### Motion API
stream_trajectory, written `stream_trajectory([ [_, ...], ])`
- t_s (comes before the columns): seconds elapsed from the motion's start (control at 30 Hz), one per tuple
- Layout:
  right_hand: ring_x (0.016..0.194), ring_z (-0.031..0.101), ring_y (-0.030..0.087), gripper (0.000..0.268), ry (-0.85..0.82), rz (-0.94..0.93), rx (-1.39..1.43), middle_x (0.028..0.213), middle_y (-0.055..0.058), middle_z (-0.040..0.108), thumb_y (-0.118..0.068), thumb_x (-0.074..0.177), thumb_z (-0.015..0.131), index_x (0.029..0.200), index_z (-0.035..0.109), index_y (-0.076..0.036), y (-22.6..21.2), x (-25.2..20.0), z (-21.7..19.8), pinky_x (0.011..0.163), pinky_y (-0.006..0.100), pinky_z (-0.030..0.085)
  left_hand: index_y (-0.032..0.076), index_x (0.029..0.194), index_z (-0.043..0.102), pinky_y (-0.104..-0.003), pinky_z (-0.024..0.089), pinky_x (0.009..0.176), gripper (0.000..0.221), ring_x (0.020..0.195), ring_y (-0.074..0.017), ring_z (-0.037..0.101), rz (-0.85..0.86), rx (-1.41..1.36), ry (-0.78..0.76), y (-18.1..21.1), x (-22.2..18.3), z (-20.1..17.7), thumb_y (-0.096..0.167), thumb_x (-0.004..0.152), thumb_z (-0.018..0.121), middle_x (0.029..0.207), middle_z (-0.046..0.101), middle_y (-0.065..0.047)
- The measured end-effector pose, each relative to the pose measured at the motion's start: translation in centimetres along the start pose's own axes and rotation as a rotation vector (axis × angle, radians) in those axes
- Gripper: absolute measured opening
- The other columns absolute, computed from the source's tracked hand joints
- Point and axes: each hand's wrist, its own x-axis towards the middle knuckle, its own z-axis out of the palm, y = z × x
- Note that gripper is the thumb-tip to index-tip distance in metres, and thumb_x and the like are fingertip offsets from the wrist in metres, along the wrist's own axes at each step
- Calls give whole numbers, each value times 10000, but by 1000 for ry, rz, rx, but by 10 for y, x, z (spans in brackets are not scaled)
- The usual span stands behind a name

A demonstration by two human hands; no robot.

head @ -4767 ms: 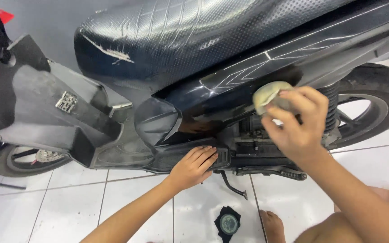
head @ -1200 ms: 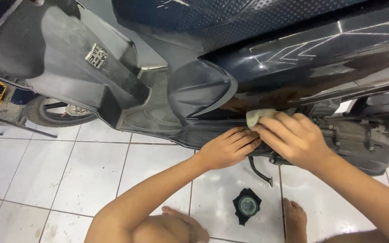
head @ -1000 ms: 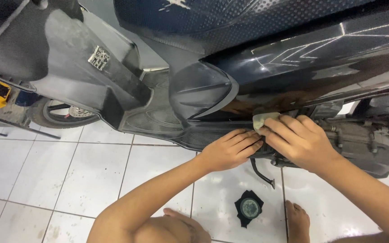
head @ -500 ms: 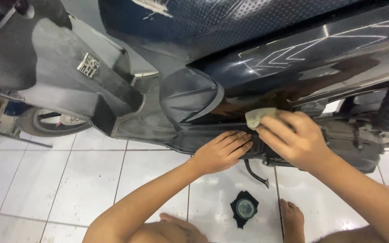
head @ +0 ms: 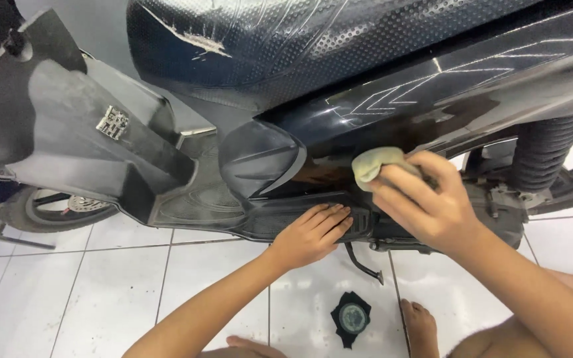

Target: The person uses a small round sponge to rub and polish the side panel of a black motorcycle. They work on the area below the seat, moving the sponge in circular motions while their left hand rests on the motorcycle's body for support.

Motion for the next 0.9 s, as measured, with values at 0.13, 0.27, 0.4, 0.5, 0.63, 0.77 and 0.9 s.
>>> stream_trajectory([
  [0.13,868,679,428,221,28,-33,-48,1053,192,756,76,721,878,899,797,-27,19,15,-15,738,493,655,57,1253,652,-419,527,1076,346,1184,-264,665,6,-22,8,1,1,-3,159,927,706,1251,674,-139],
  [0.27,897,691,428,264,40,-14,-67,1053,184,758,56,677,901,909,821,-42,9,19,-12,763,499,664,59,1280,637,-422,516,1085,385,1207,-266,654,10,-3,-8,-1,-3,4,164,918,717,1274,665,-141],
  [0.4,978,613,422,200,87,-15,-41,1113,187,727,111,792,899,953,819,22,19,14,-17,784,460,595,14,1283,645,-429,501,1116,470,1242,-291,635,19,-49,-66,-3,2,-9,134,855,798,1313,656,-167],
  [0.5,904,616,420,139,94,-13,-32,1119,193,746,100,830,873,943,823,35,23,-7,-14,756,448,583,12,1276,650,-427,502,1110,458,1232,-291,638,16,-60,-55,1,2,-6,122,858,798,1301,659,-167],
  [0.63,813,681,415,199,91,-49,-48,1113,187,789,35,757,836,949,839,-18,49,-80,11,752,501,616,49,1305,638,-424,508,1092,449,1208,-272,650,13,-29,-3,-1,2,-5,146,885,763,1268,664,-148],
  [0.77,919,640,438,206,111,-28,-154,1107,189,791,51,770,868,961,866,-23,21,14,-24,777,493,604,50,1308,637,-425,513,1087,496,1207,-272,651,12,-34,-11,-1,3,-5,163,850,792,1265,667,-150],
  [0.9,882,672,427,266,47,-2,-134,1130,191,783,89,749,848,992,851,-17,23,13,-32,776,509,610,53,1317,632,-422,495,1104,503,1224,-266,640,7,-35,-32,-1,1,-6,153,852,794,1280,660,-148],
])
